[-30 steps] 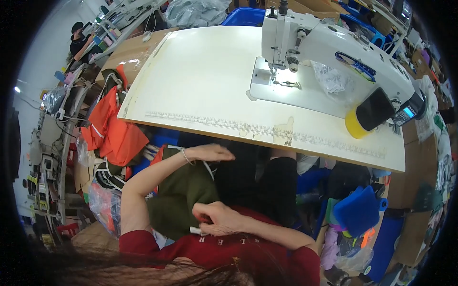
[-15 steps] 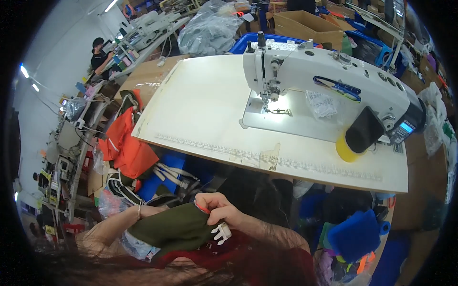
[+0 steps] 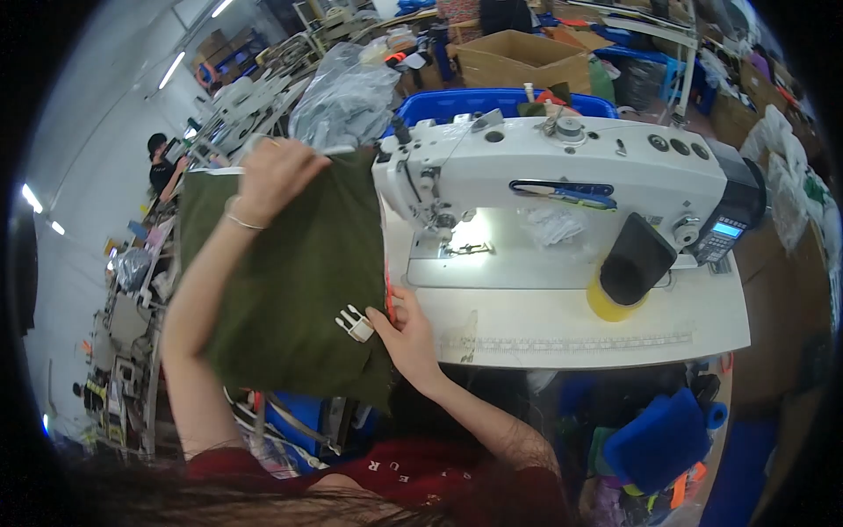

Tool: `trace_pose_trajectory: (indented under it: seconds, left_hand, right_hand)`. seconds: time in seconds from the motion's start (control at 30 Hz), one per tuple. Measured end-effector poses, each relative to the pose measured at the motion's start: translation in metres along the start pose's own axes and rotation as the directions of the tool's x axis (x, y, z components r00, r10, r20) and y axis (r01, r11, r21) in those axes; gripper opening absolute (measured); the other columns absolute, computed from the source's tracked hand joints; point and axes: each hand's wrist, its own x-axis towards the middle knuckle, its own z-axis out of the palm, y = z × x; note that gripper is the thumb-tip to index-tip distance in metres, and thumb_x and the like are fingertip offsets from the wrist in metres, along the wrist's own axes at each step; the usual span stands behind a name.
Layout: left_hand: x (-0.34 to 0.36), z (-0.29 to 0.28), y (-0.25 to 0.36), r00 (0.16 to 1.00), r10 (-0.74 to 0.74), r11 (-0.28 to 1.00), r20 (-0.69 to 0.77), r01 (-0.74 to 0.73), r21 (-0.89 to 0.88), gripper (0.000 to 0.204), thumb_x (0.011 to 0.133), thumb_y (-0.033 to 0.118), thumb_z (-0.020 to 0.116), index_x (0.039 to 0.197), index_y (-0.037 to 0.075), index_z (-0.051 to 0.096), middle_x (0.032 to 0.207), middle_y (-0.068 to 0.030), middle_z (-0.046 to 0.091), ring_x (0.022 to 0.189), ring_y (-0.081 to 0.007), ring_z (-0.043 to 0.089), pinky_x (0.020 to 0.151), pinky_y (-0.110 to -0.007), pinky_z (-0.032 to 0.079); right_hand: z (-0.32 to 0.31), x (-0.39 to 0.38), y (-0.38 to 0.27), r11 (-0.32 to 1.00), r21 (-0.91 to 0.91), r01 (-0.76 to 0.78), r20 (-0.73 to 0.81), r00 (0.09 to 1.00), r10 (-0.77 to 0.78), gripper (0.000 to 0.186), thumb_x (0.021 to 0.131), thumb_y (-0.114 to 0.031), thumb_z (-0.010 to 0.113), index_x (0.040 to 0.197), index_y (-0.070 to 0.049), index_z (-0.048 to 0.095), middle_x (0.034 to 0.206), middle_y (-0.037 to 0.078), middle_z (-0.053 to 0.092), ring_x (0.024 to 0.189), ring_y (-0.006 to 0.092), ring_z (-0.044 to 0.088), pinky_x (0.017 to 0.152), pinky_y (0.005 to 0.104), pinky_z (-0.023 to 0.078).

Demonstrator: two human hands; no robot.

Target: Sewing fabric pieces together using an industrial sewing machine to assemble bags.

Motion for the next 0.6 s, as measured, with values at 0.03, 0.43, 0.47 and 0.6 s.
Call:
trace_pose_trajectory:
  seconds: [0.03, 0.43, 0.47, 0.6]
  left_hand:
    - [-0.015, 0.035, 0.011, 0.997, -0.06, 0.992, 0.045, 0.065, -0.109, 0.027, 0.079, 0.033, 0.073, 0.077, 0.011, 0.056, 0.073, -0.0048, 0.053, 0.07, -0.0232, 0.055, 0.067, -0.038, 0.044]
    - [-0.086, 0.115, 0.153, 0.933, -0.078, 0.581, 0.351, 0.329, -0.744, 0.034, 0.085, 0.014, 0.063, 0.119, 0.012, 0.064, 0.126, -0.006, 0.059, 0.119, -0.0292, 0.052, 0.102, -0.043, 0.04]
    - [-0.086, 0.116, 0.154, 0.932, -0.078, 0.574, 0.354, 0.333, -0.748, 0.034, 0.085, 0.014, 0.063, 0.119, 0.012, 0.064, 0.126, -0.006, 0.059, 0.119, -0.0292, 0.052, 0.102, -0.043, 0.04]
    - [-0.086, 0.117, 0.153, 0.926, -0.124, 0.521, 0.357, 0.367, -0.771, 0.034, 0.084, 0.009, 0.062, 0.118, 0.013, 0.065, 0.127, -0.0061, 0.059, 0.119, -0.0297, 0.051, 0.103, -0.043, 0.039]
  right_hand:
    - [-0.005, 0.001, 0.002, 1.0, -0.009, 0.003, -0.016, 1.0, -0.003, 0.041, 0.093, -0.007, 0.062, 0.13, -0.001, 0.045, 0.083, 0.009, 0.069, 0.071, 0.0096, 0.063, 0.064, 0.0253, 0.05]
    - [-0.057, 0.026, 0.011, 0.119, -0.733, 0.67, 0.63, 0.734, -0.253, 0.037, 0.078, -0.005, 0.064, 0.115, -0.003, 0.064, 0.092, 0.007, 0.062, 0.073, 0.0194, 0.06, 0.059, 0.0285, 0.049]
    - [-0.059, 0.03, 0.008, 0.122, -0.736, 0.666, 0.627, 0.739, -0.246, 0.037, 0.078, -0.005, 0.064, 0.115, -0.003, 0.064, 0.092, 0.007, 0.062, 0.073, 0.0194, 0.06, 0.059, 0.0285, 0.049]
    - [-0.059, 0.047, 0.003, -0.271, -0.543, 0.795, 0.839, 0.529, -0.129, 0.038, 0.071, -0.013, 0.062, 0.107, -0.001, 0.066, 0.098, 0.006, 0.062, 0.074, 0.0142, 0.057, 0.057, 0.0254, 0.045]
